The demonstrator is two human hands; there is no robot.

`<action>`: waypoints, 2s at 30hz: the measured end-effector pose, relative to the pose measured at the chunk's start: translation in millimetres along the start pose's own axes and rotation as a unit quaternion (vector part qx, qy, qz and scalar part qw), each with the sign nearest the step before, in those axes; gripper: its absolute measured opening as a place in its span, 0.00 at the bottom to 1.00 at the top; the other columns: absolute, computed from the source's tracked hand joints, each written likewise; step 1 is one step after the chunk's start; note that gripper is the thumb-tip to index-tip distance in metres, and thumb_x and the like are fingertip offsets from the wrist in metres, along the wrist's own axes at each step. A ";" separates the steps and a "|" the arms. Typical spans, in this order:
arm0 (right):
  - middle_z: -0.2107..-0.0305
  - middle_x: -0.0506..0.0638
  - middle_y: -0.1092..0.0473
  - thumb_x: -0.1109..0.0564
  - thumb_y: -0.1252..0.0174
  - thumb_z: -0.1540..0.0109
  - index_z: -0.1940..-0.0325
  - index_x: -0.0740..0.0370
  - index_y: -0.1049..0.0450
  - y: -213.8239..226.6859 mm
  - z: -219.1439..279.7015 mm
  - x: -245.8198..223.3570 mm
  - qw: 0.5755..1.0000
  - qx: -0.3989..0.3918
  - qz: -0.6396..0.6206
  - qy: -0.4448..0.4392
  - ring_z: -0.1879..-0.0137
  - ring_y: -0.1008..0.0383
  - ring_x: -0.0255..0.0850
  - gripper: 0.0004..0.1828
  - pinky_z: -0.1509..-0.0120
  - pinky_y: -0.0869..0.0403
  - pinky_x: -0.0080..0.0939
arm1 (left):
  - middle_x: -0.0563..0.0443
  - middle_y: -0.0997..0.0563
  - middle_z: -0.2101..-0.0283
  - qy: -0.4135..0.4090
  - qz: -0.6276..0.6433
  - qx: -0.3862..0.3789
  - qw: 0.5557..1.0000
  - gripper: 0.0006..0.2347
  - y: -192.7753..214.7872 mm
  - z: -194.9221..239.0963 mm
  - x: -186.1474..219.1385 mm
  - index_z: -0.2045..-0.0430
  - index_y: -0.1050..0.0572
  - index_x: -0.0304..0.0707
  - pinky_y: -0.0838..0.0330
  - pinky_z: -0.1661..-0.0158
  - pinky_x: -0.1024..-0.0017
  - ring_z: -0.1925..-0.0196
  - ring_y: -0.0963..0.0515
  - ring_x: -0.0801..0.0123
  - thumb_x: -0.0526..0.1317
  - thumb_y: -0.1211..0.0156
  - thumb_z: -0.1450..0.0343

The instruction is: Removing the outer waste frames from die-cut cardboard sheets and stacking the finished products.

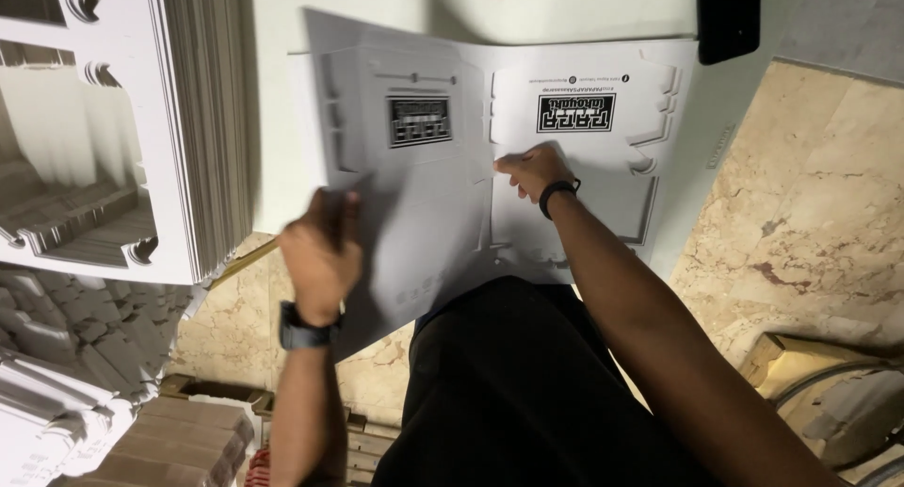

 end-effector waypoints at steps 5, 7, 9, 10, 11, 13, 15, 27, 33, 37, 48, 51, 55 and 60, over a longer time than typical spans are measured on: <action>0.94 0.45 0.33 0.50 0.35 0.52 0.82 0.50 0.22 -26.3 -81.3 53.1 0.999 0.011 0.042 0.011 0.89 0.33 0.39 0.05 0.78 0.35 0.34 | 0.42 0.26 0.86 -0.048 -0.014 0.045 0.998 0.10 37.4 36.4 53.6 0.74 0.23 0.37 0.30 0.79 0.69 0.79 0.19 0.49 0.40 0.40 0.24; 0.56 0.64 0.22 0.59 0.41 0.36 0.54 0.72 0.25 -57.2 -158.6 90.4 0.992 0.008 -0.041 -0.117 0.44 0.21 0.59 0.12 0.41 0.28 0.49 | 0.27 0.26 0.82 -0.055 -0.037 0.017 0.998 0.14 48.0 31.4 54.4 0.71 0.25 0.26 0.31 0.76 0.46 0.72 0.21 0.28 0.43 0.40 0.23; 0.59 0.62 0.21 0.57 0.40 0.37 0.57 0.67 0.22 -48.7 -163.8 129.6 0.994 0.011 0.009 -0.106 0.47 0.20 0.57 0.10 0.42 0.26 0.48 | 0.26 0.24 0.79 0.000 -0.031 0.000 1.000 0.15 27.9 12.1 10.7 0.69 0.25 0.27 0.30 0.70 0.41 0.68 0.20 0.27 0.46 0.41 0.23; 0.63 0.60 0.21 0.54 0.39 0.38 0.60 0.61 0.18 -41.1 -169.6 148.3 0.993 0.020 0.057 -0.098 0.50 0.19 0.56 0.09 0.42 0.23 0.47 | 0.25 0.21 0.77 0.050 -0.021 -0.022 0.998 0.17 16.1 -0.5 -10.8 0.66 0.26 0.28 0.29 0.65 0.36 0.65 0.20 0.25 0.48 0.42 0.22; 0.63 0.60 0.21 0.54 0.39 0.38 0.60 0.61 0.18 -30.9 -128.1 107.0 0.993 0.025 0.057 -0.099 0.50 0.19 0.56 0.09 0.42 0.23 0.47 | 0.25 0.21 0.77 0.047 -0.017 -0.023 0.998 0.17 7.6 -10.3 -39.6 0.66 0.26 0.28 0.29 0.65 0.36 0.65 0.20 0.25 0.48 0.42 0.22; 0.88 0.55 0.30 0.47 0.28 0.48 0.79 0.64 0.22 -8.1 -31.3 21.1 0.996 -0.027 -0.073 0.041 0.87 0.33 0.40 0.18 0.87 0.35 0.34 | 0.28 0.19 0.73 0.085 -0.008 -0.050 0.995 0.16 -13.1 -29.7 -98.1 0.65 0.26 0.32 0.28 0.61 0.39 0.60 0.19 0.28 0.49 0.42 0.21; 0.88 0.55 0.30 0.48 0.29 0.47 0.78 0.66 0.22 -0.8 -18.1 11.0 0.996 -0.026 -0.079 0.043 0.87 0.33 0.39 0.18 0.86 0.35 0.34 | 0.31 0.18 0.65 0.140 -0.041 -0.082 0.986 0.17 -40.4 -50.7 -139.5 0.57 0.26 0.36 0.26 0.57 0.40 0.56 0.18 0.32 0.53 0.41 0.23; 0.85 0.55 0.30 0.51 0.31 0.46 0.76 0.68 0.22 -3.4 -6.4 3.3 0.995 -0.025 -0.079 0.058 0.84 0.31 0.39 0.16 0.87 0.36 0.33 | 0.35 0.18 0.53 0.247 -0.053 -0.006 0.967 0.20 -135.1 -69.9 -205.8 0.44 0.32 0.39 0.25 0.46 0.44 0.48 0.18 0.40 0.48 0.38 0.26; 0.87 0.54 0.30 0.49 0.29 0.47 0.77 0.66 0.22 -4.9 -12.8 8.9 0.996 -0.025 -0.064 0.055 0.86 0.32 0.38 0.17 0.88 0.36 0.33 | 0.32 0.18 0.58 0.198 -0.025 0.076 0.977 0.17 -126.1 -63.1 -191.1 0.50 0.29 0.36 0.23 0.51 0.41 0.52 0.17 0.35 0.43 0.36 0.30; 0.89 0.52 0.32 0.47 0.34 0.47 0.78 0.64 0.22 -1.9 -0.3 -5.8 0.999 -0.017 -0.035 0.034 0.86 0.34 0.38 0.17 0.84 0.37 0.35 | 0.30 0.24 0.54 0.161 0.102 0.091 0.977 0.29 -95.9 -64.2 -171.2 0.43 0.45 0.44 0.25 0.47 0.44 0.48 0.20 0.36 0.46 0.27 0.30; 0.92 0.51 0.33 0.43 0.36 0.47 0.81 0.58 0.22 1.2 2.8 -2.0 1.000 -0.004 0.012 0.025 0.89 0.35 0.38 0.17 0.82 0.40 0.35 | 0.36 0.29 0.84 0.019 0.092 -0.032 0.995 0.18 -1.6 -7.9 12.9 0.81 0.27 0.32 0.40 0.74 0.60 0.79 0.31 0.49 0.47 0.40 0.24; 0.91 0.50 0.32 0.47 0.39 0.46 0.79 0.57 0.21 -2.9 -6.4 7.6 0.999 -0.010 0.027 0.031 0.87 0.34 0.39 0.13 0.78 0.38 0.35 | 0.40 0.31 0.91 -0.104 0.035 0.030 0.994 0.20 12.1 37.8 53.8 0.91 0.29 0.36 0.39 0.84 0.66 0.88 0.29 0.52 0.42 0.38 0.25; 0.92 0.49 0.31 0.51 0.41 0.45 0.81 0.56 0.21 -18.4 -47.5 41.5 0.998 -0.003 0.029 0.054 0.89 0.33 0.39 0.12 0.80 0.35 0.35 | 0.29 0.29 0.88 -0.089 -0.002 -0.006 0.996 0.21 33.3 42.8 48.7 0.87 0.29 0.28 0.34 0.83 0.52 0.81 0.24 0.31 0.44 0.35 0.26; 0.91 0.51 0.31 0.50 0.38 0.45 0.74 0.60 0.20 -15.7 -54.1 43.2 0.998 -0.016 0.024 0.053 0.88 0.34 0.38 0.11 0.79 0.36 0.35 | 0.31 0.23 0.71 0.093 0.051 -0.029 0.994 0.16 -26.9 -44.9 -87.9 0.65 0.29 0.28 0.31 0.65 0.50 0.66 0.23 0.41 0.47 0.36 0.24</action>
Point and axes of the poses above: each hand's wrist, its own z-axis away from the middle knuckle, its own y-axis out of the back of the hand, x = y × z, the point moved 1 cm from there along -z, towards the middle knuckle
